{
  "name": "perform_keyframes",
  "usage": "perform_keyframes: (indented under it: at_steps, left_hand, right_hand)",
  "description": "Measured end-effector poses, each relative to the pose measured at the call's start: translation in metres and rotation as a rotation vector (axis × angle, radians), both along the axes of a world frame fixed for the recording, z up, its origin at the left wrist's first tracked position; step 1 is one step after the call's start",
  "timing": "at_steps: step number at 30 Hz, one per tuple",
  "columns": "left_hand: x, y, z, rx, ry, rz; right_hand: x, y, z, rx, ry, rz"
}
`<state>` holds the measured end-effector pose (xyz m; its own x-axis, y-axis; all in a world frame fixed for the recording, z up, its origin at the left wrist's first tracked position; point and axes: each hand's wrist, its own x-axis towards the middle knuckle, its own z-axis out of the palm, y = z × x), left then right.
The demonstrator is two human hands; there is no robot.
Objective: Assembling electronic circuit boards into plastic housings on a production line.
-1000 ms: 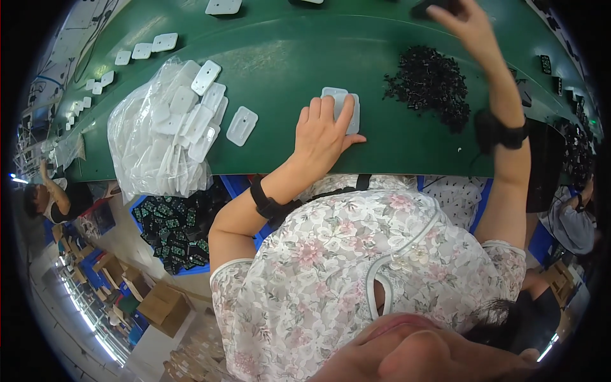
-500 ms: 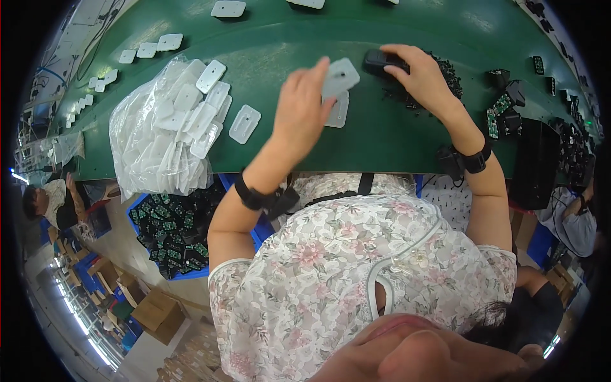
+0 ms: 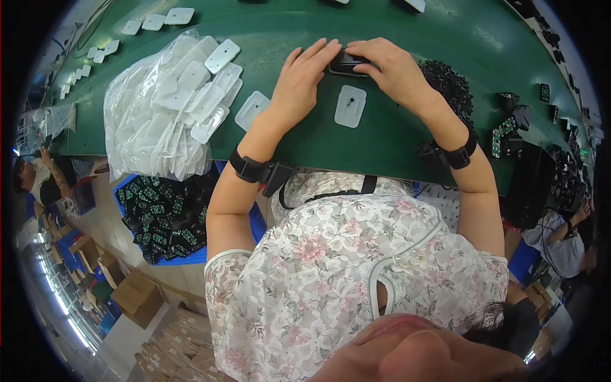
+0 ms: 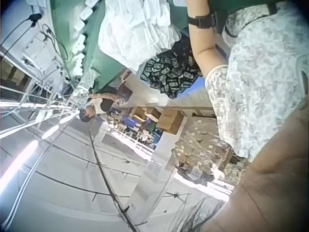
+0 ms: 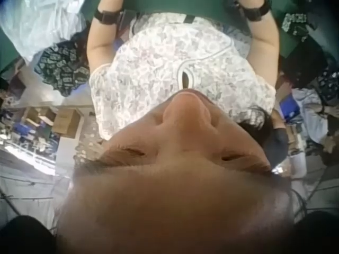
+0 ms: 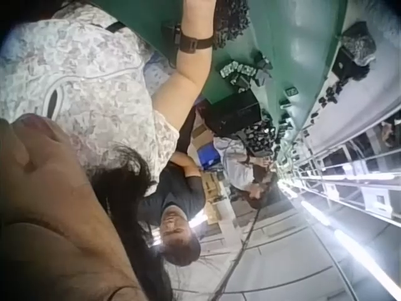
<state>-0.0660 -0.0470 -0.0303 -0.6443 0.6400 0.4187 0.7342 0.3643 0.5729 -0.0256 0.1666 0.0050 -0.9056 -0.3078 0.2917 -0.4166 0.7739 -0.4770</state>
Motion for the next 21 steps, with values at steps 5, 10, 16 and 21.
perform_keyframes:
  at_steps: [5,10,16,21]
  left_hand:
    - [0.000,-0.002,-0.008,-0.101,0.070,-0.004]
    - [0.007,-0.002,0.000,-0.196,0.161,0.002]
    - [0.016,0.009,0.010,-0.201,0.237,0.060]
    - [0.000,0.037,0.008,-0.094,0.088,0.191]
  right_hand:
    - [0.000,-0.002,-0.004,0.034,-0.018,0.015]
    - [0.014,-0.006,-0.009,0.123,0.189,-0.008]
    - [0.012,0.003,0.003,-0.047,0.041,-0.008]
    - [-0.016,0.021,0.017,-0.652,-0.443,-0.126]
